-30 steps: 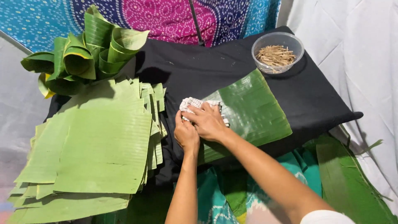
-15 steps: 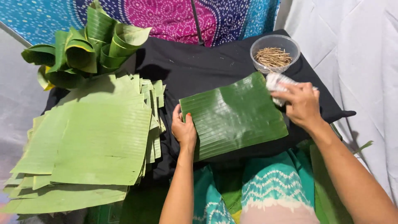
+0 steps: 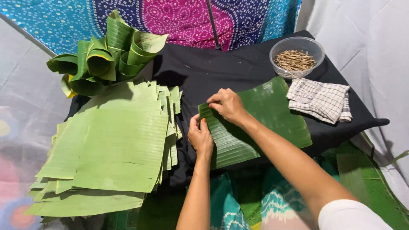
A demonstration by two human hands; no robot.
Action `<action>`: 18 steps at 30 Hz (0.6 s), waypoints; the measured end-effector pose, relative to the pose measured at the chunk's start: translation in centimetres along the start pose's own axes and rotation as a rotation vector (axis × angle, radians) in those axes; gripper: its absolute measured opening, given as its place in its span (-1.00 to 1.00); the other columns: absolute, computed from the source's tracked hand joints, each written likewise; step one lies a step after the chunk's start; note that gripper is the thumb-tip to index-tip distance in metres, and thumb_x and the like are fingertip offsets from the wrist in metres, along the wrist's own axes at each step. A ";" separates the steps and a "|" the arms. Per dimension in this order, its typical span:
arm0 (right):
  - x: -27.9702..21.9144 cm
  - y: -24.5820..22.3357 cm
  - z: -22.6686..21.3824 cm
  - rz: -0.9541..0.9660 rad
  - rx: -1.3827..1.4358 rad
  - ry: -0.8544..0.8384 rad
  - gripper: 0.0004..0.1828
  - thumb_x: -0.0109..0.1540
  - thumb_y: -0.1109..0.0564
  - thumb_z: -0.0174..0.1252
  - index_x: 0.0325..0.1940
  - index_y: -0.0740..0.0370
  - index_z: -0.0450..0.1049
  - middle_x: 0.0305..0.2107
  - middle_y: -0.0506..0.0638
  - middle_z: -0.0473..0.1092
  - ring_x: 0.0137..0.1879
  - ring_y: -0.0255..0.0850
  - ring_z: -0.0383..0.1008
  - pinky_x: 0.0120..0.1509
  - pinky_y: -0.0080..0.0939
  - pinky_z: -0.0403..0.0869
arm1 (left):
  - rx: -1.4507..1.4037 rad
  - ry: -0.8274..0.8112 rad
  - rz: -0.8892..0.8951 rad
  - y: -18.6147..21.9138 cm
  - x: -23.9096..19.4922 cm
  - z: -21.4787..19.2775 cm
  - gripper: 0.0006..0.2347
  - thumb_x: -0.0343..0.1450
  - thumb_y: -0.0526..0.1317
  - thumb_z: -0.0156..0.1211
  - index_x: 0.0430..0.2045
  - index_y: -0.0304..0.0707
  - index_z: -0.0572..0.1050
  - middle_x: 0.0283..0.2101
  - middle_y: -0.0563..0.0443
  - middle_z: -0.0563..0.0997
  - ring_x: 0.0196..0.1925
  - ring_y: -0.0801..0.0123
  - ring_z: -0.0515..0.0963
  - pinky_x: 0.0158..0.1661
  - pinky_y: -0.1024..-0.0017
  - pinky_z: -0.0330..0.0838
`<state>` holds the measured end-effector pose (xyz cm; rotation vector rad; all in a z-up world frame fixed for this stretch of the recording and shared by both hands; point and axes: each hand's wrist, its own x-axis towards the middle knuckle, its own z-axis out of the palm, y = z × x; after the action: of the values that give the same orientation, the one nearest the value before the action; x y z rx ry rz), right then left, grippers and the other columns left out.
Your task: Cleaning banana leaves with a cloth and rolling them into cone shapes secured with toothpicks.
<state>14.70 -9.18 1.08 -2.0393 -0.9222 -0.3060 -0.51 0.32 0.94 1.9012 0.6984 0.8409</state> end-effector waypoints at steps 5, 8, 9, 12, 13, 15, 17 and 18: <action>1.7 2.0 -1.1 0.050 0.047 0.133 -0.93 0.18 0.07 0.33 -0.35 -0.17 0.63 -0.44 -0.12 0.48 -0.18 -0.09 0.52 0.00 -0.12 0.49 | -0.016 0.008 0.004 -0.8 0.3 0.2 -0.87 0.45 -0.23 0.18 -0.19 0.06 0.61 -0.32 0.04 0.73 -0.18 0.08 0.71 -0.18 0.22 0.54; 2.2 5.9 -3.8 0.038 -0.095 0.204 -0.91 0.24 0.05 0.31 -0.37 -0.13 0.59 -0.42 -0.12 0.48 -0.17 -0.10 0.52 0.01 -0.11 0.48 | -0.023 0.007 -0.005 -1.8 0.5 0.7 -0.88 0.46 -0.22 0.17 -0.20 0.06 0.61 -0.34 0.06 0.73 -0.20 0.11 0.71 -0.20 0.25 0.54; 2.3 7.1 -4.9 0.022 -0.187 0.242 -0.88 0.27 0.03 0.30 -0.38 -0.12 0.57 -0.40 -0.11 0.48 -0.16 -0.09 0.52 0.02 -0.11 0.48 | -0.025 0.009 -0.010 -2.1 0.6 0.8 -0.88 0.46 -0.22 0.17 -0.21 0.05 0.61 -0.34 0.06 0.73 -0.21 0.12 0.71 -0.21 0.26 0.54; 1.0 9.2 -11.3 0.100 -0.174 0.285 -0.84 0.41 0.07 0.19 -0.27 -0.01 0.57 -0.33 -0.01 0.50 -0.09 -0.03 0.51 0.08 -0.07 0.45 | -0.054 0.018 -0.025 -2.0 0.6 0.8 -0.89 0.47 -0.24 0.16 -0.21 0.01 0.60 -0.36 0.00 0.72 -0.23 0.05 0.70 -0.22 0.19 0.53; 0.3 10.8 -13.0 0.100 -0.175 0.283 -0.84 0.41 0.07 0.19 -0.27 -0.01 0.57 -0.33 -0.01 0.50 -0.09 -0.03 0.51 0.08 -0.07 0.45 | -0.055 0.018 -0.027 -2.1 0.6 0.7 -0.89 0.47 -0.24 0.16 -0.21 0.01 0.60 -0.36 0.00 0.72 -0.23 0.05 0.70 -0.22 0.19 0.53; -0.9 14.2 -16.6 0.138 -0.330 0.479 -0.80 0.47 0.08 0.21 -0.25 0.09 0.56 -0.37 0.10 0.46 -0.13 0.10 0.50 0.03 0.04 0.43 | -0.032 0.037 -0.028 -2.1 0.7 0.8 -0.90 0.46 -0.23 0.18 -0.21 0.00 0.60 -0.37 0.00 0.71 -0.25 0.02 0.69 -0.23 0.17 0.52; -2.9 16.2 -20.7 0.147 -0.384 0.557 -0.81 0.46 0.16 0.21 -0.25 0.08 0.59 -0.33 0.05 0.48 -0.16 0.01 0.48 -0.04 0.04 0.39 | -0.060 0.035 -0.038 -1.2 0.6 0.5 -0.92 0.47 -0.23 0.15 -0.23 -0.05 0.57 -0.42 0.12 0.60 -0.34 0.27 0.54 -0.29 0.29 0.42; -3.9 17.2 -22.8 0.154 -0.436 0.634 -0.80 0.45 0.24 0.20 -0.24 0.08 0.63 -0.30 0.00 0.51 -0.18 -0.07 0.46 -0.12 0.03 0.36 | -0.088 0.037 -0.048 -0.8 0.5 0.4 -0.93 0.47 -0.23 0.12 -0.26 -0.11 0.54 -0.47 0.23 0.48 -0.44 0.50 0.38 -0.35 0.41 0.31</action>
<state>26.79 -35.26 2.43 -2.1680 -0.3166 -1.0700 0.02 0.80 0.23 1.7875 0.7152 0.8645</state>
